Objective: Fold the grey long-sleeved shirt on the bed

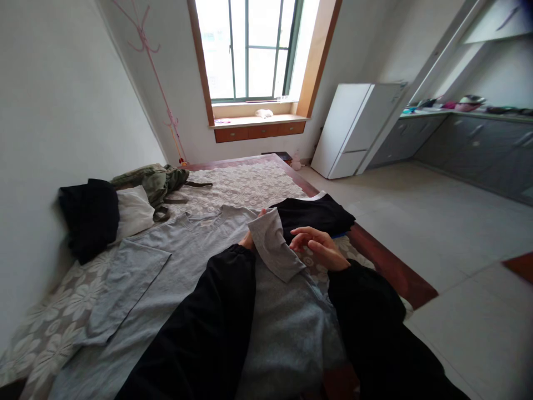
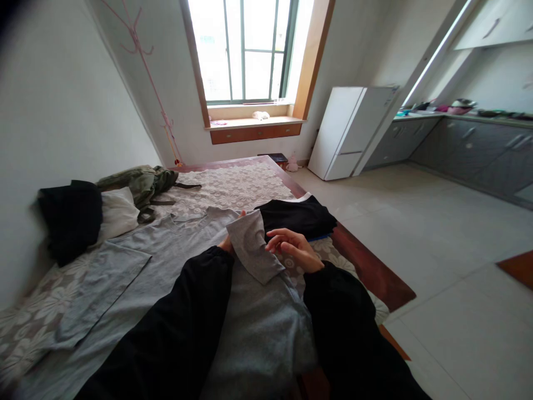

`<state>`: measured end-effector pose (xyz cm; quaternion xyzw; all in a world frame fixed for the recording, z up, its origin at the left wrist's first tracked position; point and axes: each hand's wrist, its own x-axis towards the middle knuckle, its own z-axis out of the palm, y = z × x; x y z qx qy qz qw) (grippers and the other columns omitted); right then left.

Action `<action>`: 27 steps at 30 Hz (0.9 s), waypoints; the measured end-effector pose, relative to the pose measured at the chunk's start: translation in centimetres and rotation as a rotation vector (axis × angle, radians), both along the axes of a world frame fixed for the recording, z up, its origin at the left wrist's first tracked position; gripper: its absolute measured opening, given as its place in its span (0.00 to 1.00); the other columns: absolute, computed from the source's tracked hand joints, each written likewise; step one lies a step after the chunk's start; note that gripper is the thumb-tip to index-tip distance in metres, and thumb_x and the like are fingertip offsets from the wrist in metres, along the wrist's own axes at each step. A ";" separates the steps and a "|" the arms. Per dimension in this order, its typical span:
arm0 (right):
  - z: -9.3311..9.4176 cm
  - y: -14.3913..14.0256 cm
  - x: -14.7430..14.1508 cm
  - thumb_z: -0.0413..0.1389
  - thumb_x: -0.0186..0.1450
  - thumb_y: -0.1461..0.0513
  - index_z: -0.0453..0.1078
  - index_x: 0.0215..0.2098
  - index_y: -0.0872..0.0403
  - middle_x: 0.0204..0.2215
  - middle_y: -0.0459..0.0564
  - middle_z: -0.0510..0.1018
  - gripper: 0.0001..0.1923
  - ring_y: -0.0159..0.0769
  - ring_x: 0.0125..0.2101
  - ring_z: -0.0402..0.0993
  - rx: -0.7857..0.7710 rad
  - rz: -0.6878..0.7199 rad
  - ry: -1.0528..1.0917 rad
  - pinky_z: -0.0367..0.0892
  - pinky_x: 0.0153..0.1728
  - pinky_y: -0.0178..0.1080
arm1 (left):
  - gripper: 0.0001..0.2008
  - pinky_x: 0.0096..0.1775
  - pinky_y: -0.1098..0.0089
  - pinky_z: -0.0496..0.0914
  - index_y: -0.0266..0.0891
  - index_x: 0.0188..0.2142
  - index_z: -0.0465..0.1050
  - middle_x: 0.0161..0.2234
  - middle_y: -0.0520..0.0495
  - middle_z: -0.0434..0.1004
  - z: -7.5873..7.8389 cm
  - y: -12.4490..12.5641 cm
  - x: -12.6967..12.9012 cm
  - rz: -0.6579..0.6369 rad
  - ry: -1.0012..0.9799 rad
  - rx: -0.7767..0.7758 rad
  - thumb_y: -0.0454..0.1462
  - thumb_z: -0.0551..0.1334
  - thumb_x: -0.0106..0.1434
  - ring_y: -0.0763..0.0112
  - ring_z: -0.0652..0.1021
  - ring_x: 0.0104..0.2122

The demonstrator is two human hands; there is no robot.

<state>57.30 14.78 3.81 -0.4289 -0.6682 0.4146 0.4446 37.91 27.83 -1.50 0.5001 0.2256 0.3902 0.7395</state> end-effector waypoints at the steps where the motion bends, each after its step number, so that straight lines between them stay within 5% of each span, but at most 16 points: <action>1: -0.1 -0.1 0.0 0.57 0.66 0.41 0.73 0.51 0.53 0.35 0.53 0.80 0.28 0.41 0.34 0.76 0.056 -0.035 -0.084 0.72 0.38 0.43 | 0.40 0.43 0.63 0.75 0.30 0.49 0.78 0.35 0.39 0.82 0.2 0.1 -0.4 -0.046 -0.047 -0.064 0.65 0.50 0.66 0.59 0.81 0.38; 4: -1.0 -0.9 0.0 0.63 0.65 0.49 0.73 0.51 0.52 0.34 0.49 0.77 0.22 0.38 0.34 0.73 0.220 -0.052 -0.426 0.72 0.37 0.40 | 0.40 0.42 0.64 0.76 0.32 0.56 0.75 0.40 0.38 0.83 0.8 0.1 -1.2 -0.153 -0.147 -0.195 0.65 0.54 0.64 0.58 0.82 0.39; 7: -2.5 -2.8 -0.3 0.65 0.61 0.56 0.64 0.65 0.47 0.48 0.53 0.75 0.35 0.46 0.47 0.73 0.337 -0.073 -0.745 0.72 0.49 0.47 | 0.30 0.43 0.66 0.76 0.41 0.62 0.71 0.47 0.42 0.83 0.8 0.1 -1.5 -0.188 -0.154 -0.253 0.50 0.65 0.64 0.60 0.83 0.42; 11: -4.6 -4.6 0.0 0.53 0.62 0.68 0.55 0.70 0.46 0.52 0.54 0.72 0.38 0.46 0.50 0.72 0.384 -0.211 -0.875 0.73 0.50 0.46 | 0.39 0.41 0.69 0.77 0.48 0.66 0.65 0.49 0.46 0.82 -0.1 0.6 -1.2 -0.112 -0.074 -0.201 0.31 0.70 0.56 0.65 0.83 0.38; 16: -5.7 -5.0 0.3 0.50 0.56 0.72 0.70 0.49 0.52 0.37 0.51 0.74 0.23 0.42 0.39 0.72 0.561 -0.287 -0.922 0.70 0.41 0.41 | 0.44 0.39 0.73 0.77 0.46 0.67 0.64 0.52 0.46 0.81 -1.3 1.8 -1.3 -0.008 -0.121 -0.167 0.23 0.64 0.50 0.70 0.83 0.37; 19: -5.8 -5.0 0.3 0.50 0.55 0.72 0.69 0.36 0.52 0.33 0.51 0.71 0.15 0.42 0.37 0.69 0.643 -0.368 -0.899 0.67 0.39 0.41 | 0.49 0.39 0.73 0.77 0.48 0.70 0.57 0.53 0.45 0.81 -1.7 2.4 -1.6 -0.009 -0.118 -0.116 0.23 0.63 0.49 0.71 0.83 0.35; 22: -5.8 -5.1 0.3 0.50 0.55 0.72 0.68 0.33 0.52 0.32 0.50 0.70 0.12 0.40 0.34 0.69 0.586 -0.342 -0.875 0.66 0.36 0.39 | 0.49 0.40 0.69 0.78 0.47 0.71 0.56 0.49 0.44 0.82 -2.1 2.9 -1.7 -0.044 -0.014 0.055 0.25 0.63 0.49 0.67 0.84 0.36; 27: -5.9 -5.0 0.6 0.50 0.56 0.71 0.71 0.35 0.51 0.32 0.48 0.72 0.13 0.36 0.30 0.70 0.509 -0.185 -0.825 0.66 0.33 0.36 | 0.32 0.40 0.64 0.77 0.35 0.59 0.73 0.44 0.39 0.83 -1.1 4.3 -0.9 -0.008 0.168 0.301 0.28 0.65 0.53 0.61 0.83 0.37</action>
